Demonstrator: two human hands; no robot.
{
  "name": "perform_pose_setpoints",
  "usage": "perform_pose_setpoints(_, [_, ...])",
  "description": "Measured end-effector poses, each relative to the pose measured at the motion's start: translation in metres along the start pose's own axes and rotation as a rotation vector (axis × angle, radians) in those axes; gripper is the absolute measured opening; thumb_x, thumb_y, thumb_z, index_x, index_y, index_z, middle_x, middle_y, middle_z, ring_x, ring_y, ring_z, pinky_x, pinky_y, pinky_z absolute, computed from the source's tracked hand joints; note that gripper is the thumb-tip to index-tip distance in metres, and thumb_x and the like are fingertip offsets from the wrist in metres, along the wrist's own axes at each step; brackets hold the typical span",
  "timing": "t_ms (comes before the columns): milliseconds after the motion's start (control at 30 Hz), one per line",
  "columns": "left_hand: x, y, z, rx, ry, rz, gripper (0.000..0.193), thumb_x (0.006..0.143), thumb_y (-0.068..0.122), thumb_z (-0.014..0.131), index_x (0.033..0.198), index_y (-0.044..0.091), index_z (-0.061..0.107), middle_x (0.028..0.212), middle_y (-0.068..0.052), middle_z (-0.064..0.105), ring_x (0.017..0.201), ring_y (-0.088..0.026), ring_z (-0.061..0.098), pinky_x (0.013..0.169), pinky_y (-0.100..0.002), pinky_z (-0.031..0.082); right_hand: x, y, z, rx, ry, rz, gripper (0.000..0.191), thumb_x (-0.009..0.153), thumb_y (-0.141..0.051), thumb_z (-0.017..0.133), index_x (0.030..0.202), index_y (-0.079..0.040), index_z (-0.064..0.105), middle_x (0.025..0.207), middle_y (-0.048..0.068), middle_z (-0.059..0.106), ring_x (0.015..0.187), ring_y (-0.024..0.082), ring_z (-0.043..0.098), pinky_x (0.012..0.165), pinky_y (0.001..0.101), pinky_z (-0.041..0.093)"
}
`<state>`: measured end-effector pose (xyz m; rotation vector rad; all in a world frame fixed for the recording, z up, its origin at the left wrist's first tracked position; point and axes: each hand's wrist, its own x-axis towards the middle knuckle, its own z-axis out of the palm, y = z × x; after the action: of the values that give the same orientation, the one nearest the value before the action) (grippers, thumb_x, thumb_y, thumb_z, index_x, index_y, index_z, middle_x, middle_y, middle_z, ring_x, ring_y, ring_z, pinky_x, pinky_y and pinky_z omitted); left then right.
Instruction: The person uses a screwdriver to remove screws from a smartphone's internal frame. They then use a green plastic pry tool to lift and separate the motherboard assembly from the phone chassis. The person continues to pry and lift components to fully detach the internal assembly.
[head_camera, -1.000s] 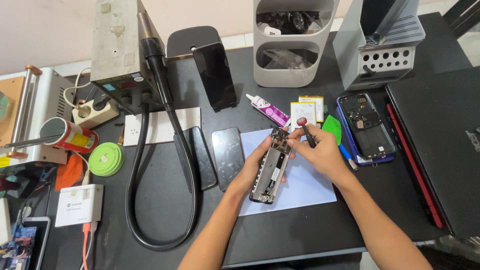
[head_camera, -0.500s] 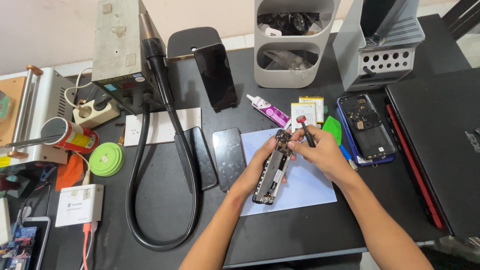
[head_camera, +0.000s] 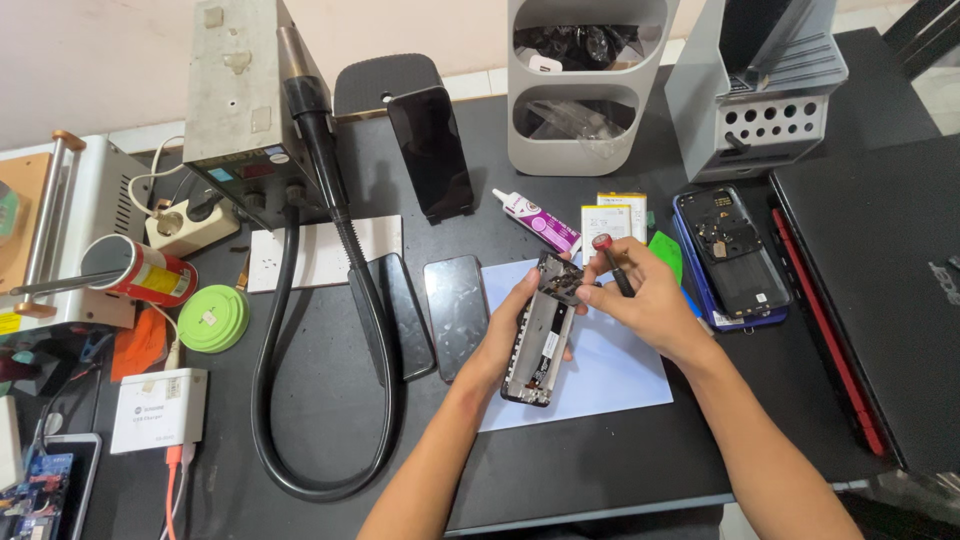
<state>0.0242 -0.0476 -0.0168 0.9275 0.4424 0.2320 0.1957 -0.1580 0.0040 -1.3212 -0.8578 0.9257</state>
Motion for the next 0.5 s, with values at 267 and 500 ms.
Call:
perform_pose_setpoints(267, [0.005,-0.008,-0.007,-0.048,-0.030,0.024,0.072,0.102,0.058,0.037,0.157,0.011,0.040,0.116,-0.017,0.066,0.088,-0.019,0.068,0.066,-0.036,0.061,-0.002,0.027,-0.008,-0.182,-0.031,-0.112,0.015,0.092,-0.006,0.077,0.100,0.002,0.067,0.091,0.004,0.069,0.082,0.009,0.070,0.076,0.0214,0.053])
perform_pose_setpoints(500, [0.011,-0.013,-0.019,-0.269,-0.123,0.020,0.064,0.105,0.055,0.036,0.155,0.014,0.043,0.111,-0.024,0.068,0.078,-0.024,0.069,0.064,-0.041,0.063,0.001,0.029,-0.025,0.007,0.252,-0.045,0.022,0.091,-0.008,0.079,0.107,-0.001,0.064,0.082,0.002,0.061,0.062,0.007,0.051,0.055,0.0221,0.039])
